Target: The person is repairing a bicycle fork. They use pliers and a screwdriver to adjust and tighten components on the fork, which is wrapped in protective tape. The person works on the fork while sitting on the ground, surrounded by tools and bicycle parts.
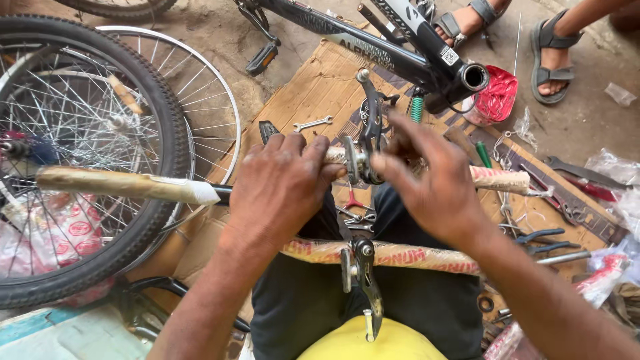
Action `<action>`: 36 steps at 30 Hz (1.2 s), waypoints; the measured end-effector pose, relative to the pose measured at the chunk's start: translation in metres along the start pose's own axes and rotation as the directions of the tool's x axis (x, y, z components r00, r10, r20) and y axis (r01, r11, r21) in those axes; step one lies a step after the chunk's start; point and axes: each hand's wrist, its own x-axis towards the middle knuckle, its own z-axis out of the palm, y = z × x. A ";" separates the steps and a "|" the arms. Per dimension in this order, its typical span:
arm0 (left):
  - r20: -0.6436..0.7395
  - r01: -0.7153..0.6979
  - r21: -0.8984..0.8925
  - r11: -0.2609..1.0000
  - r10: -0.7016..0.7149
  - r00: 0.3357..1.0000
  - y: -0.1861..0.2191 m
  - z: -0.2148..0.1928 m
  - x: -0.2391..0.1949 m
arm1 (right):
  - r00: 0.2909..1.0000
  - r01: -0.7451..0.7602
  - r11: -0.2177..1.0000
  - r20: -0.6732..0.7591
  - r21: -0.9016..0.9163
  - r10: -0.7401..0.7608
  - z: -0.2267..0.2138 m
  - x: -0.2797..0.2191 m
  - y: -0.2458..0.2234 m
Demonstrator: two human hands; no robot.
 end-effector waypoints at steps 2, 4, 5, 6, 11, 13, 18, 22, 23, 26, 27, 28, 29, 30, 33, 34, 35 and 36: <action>0.062 0.036 0.045 0.998 -0.039 0.997 0.007 0.004 0.001 | 0.995 0.095 0.994 -0.041 -0.046 -0.096 0.003 -0.010 -0.003; -0.108 -0.022 0.090 0.996 0.031 0.994 0.018 0.010 -0.001 | 0.988 0.142 0.990 -0.058 -0.016 -0.143 0.005 -0.010 -0.004; -0.189 -0.049 0.116 0.992 0.070 0.980 0.021 0.014 -0.002 | 0.989 0.142 0.989 -0.056 0.038 -0.140 0.004 -0.009 -0.006; -0.230 -0.065 0.107 0.992 0.088 0.969 0.023 0.017 -0.003 | 0.990 0.140 0.986 -0.050 0.091 -0.136 0.003 -0.009 -0.008; -0.212 -0.082 -0.020 0.996 0.076 0.974 0.019 0.022 -0.005 | 0.956 0.288 0.957 -0.038 -0.045 -0.290 0.007 -0.011 -0.017; -0.145 -0.074 -0.065 0.995 0.064 0.987 0.015 0.019 0.001 | 0.967 0.254 0.967 -0.035 0.027 -0.253 0.010 -0.007 -0.014; -0.119 -0.053 -0.144 0.988 0.036 0.992 0.011 0.014 0.005 | 0.949 0.316 0.942 -0.051 0.112 -0.312 0.015 -0.010 0.008; -0.118 -0.025 -0.142 0.990 0.008 0.993 0.006 0.020 0.007 | 0.954 0.300 0.917 -0.098 0.264 -0.284 0.023 -0.018 0.023; -0.113 -0.014 -0.132 0.991 -0.001 0.994 0.005 0.022 0.006 | 0.957 0.291 0.916 -0.092 0.278 -0.276 0.023 -0.020 0.026; -0.169 -0.056 -0.392 0.918 -0.012 0.986 -0.002 0.020 0.003 | 0.954 0.296 0.900 -0.054 0.320 -0.295 0.019 -0.022 0.032; -0.234 -0.117 -0.389 0.914 0.025 0.972 -0.003 0.018 0.004 | 0.948 0.309 0.891 -0.038 0.332 -0.315 0.017 -0.020 0.033; -0.294 -0.167 -0.383 0.909 0.052 0.954 -0.003 0.018 0.002 | 0.954 0.285 0.885 -0.024 0.368 -0.297 0.016 -0.019 0.033; -0.353 -0.217 -0.373 0.902 0.078 0.932 -0.003 0.018 0.000 | 0.960 0.260 0.878 -0.009 0.403 -0.280 0.016 -0.019 0.033; -0.340 -0.206 -0.374 0.904 0.073 0.938 -0.004 0.018 -0.001 | 0.965 0.231 0.868 0.010 0.440 -0.262 0.016 -0.019 0.033; -0.303 -0.182 -0.392 0.902 0.061 0.951 -0.007 0.020 0.002 | 0.969 0.209 0.861 0.020 0.465 -0.246 0.017 -0.017 0.035; -0.288 -0.172 -0.412 0.895 0.052 0.956 -0.008 0.021 0.003 | 0.968 0.212 0.857 0.016 0.470 -0.249 0.016 -0.017 0.037; -0.272 -0.162 -0.431 0.888 0.043 0.961 -0.008 0.022 0.005 | 0.968 0.215 0.852 0.012 0.476 -0.251 0.016 -0.016 0.038; -0.267 -0.144 -0.432 0.890 0.025 0.963 -0.008 0.024 0.007 | 0.967 0.218 0.847 0.012 0.485 -0.255 0.016 -0.015 0.040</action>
